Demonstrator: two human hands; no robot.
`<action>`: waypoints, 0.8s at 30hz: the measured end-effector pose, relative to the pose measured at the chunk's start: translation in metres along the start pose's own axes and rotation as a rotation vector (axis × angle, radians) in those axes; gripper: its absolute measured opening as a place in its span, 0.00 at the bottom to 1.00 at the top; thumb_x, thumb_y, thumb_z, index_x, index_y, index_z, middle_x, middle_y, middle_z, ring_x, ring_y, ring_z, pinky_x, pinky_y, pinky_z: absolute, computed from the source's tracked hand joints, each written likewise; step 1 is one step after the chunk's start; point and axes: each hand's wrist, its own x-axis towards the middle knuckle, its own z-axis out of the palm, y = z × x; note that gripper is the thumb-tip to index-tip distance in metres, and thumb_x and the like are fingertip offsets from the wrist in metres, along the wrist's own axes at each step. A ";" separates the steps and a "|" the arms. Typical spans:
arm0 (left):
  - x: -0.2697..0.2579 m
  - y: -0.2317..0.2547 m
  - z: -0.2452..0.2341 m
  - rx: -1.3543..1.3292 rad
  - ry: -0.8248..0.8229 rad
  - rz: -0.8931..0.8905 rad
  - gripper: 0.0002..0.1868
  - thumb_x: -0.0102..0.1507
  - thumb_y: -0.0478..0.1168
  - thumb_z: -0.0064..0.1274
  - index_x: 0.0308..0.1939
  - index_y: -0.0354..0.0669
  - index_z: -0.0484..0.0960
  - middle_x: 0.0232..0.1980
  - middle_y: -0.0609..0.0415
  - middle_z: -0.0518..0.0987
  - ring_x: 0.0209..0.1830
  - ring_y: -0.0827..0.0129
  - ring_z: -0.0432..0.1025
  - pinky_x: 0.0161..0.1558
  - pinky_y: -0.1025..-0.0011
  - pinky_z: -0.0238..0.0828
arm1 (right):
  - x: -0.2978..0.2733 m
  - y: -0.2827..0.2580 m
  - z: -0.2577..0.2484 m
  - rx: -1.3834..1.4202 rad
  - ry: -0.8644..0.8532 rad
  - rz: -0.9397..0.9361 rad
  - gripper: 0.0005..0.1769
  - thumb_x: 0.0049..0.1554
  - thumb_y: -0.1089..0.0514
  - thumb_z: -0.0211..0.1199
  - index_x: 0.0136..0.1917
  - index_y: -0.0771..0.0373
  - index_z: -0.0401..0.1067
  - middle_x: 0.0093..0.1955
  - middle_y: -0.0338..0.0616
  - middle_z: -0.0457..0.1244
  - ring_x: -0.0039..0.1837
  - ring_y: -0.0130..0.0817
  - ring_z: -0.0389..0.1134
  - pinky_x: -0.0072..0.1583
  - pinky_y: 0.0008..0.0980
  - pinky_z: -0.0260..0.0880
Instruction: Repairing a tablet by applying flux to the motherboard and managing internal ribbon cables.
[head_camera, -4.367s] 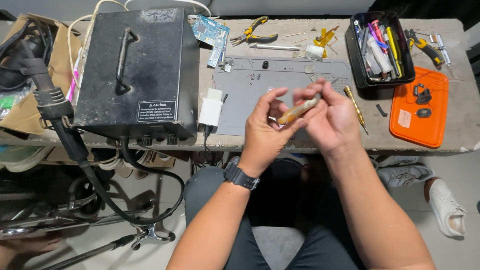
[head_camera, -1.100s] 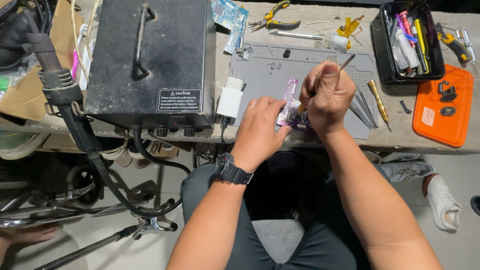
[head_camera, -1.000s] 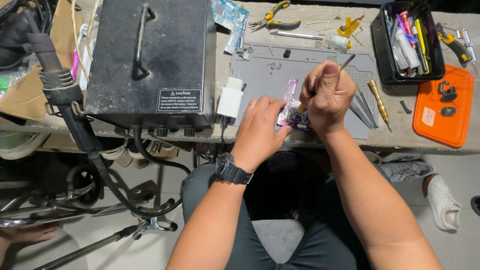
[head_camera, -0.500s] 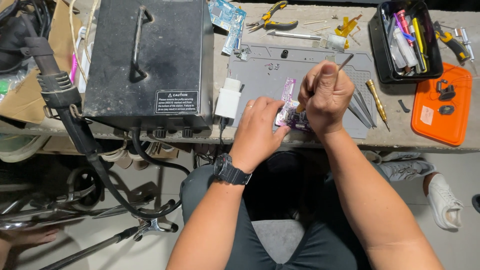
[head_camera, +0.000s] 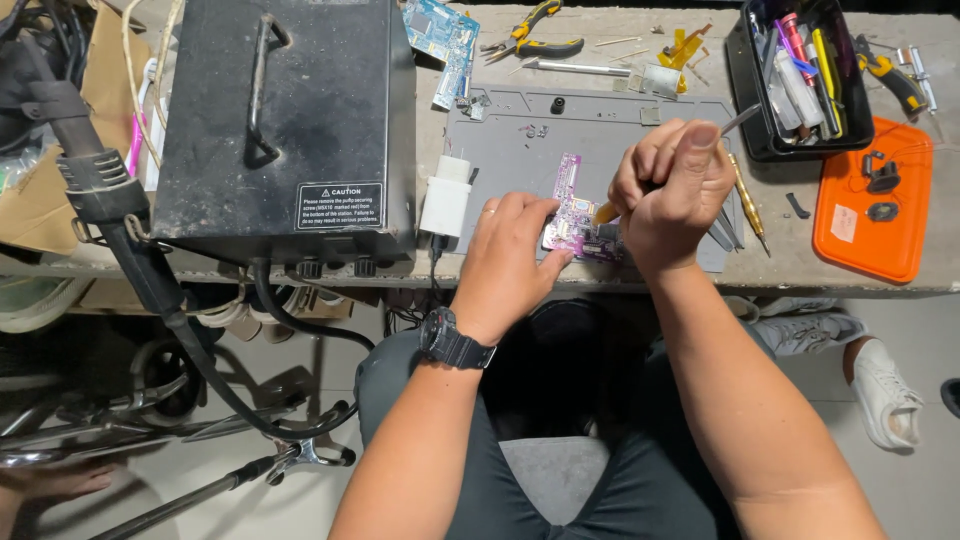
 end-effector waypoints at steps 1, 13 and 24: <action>0.000 0.000 0.001 0.002 0.002 -0.002 0.30 0.59 0.40 0.73 0.63 0.33 0.83 0.54 0.43 0.79 0.59 0.44 0.74 0.60 0.50 0.75 | -0.002 0.001 -0.001 0.000 -0.037 -0.006 0.31 0.78 0.45 0.42 0.34 0.58 0.54 0.28 0.41 0.47 0.20 0.33 0.57 0.21 0.31 0.54; 0.000 -0.001 0.000 0.006 -0.009 -0.009 0.29 0.59 0.38 0.72 0.63 0.34 0.83 0.54 0.45 0.79 0.59 0.47 0.74 0.59 0.51 0.75 | -0.013 0.007 0.003 -0.039 -0.157 -0.009 0.32 0.79 0.48 0.41 0.32 0.58 0.54 0.27 0.42 0.49 0.21 0.33 0.59 0.21 0.30 0.54; 0.001 -0.001 0.000 0.012 -0.008 -0.001 0.30 0.59 0.40 0.72 0.63 0.32 0.83 0.54 0.43 0.79 0.60 0.44 0.74 0.60 0.49 0.75 | -0.003 0.001 -0.002 0.005 -0.078 -0.005 0.30 0.78 0.47 0.41 0.34 0.58 0.54 0.28 0.44 0.48 0.21 0.36 0.59 0.20 0.32 0.56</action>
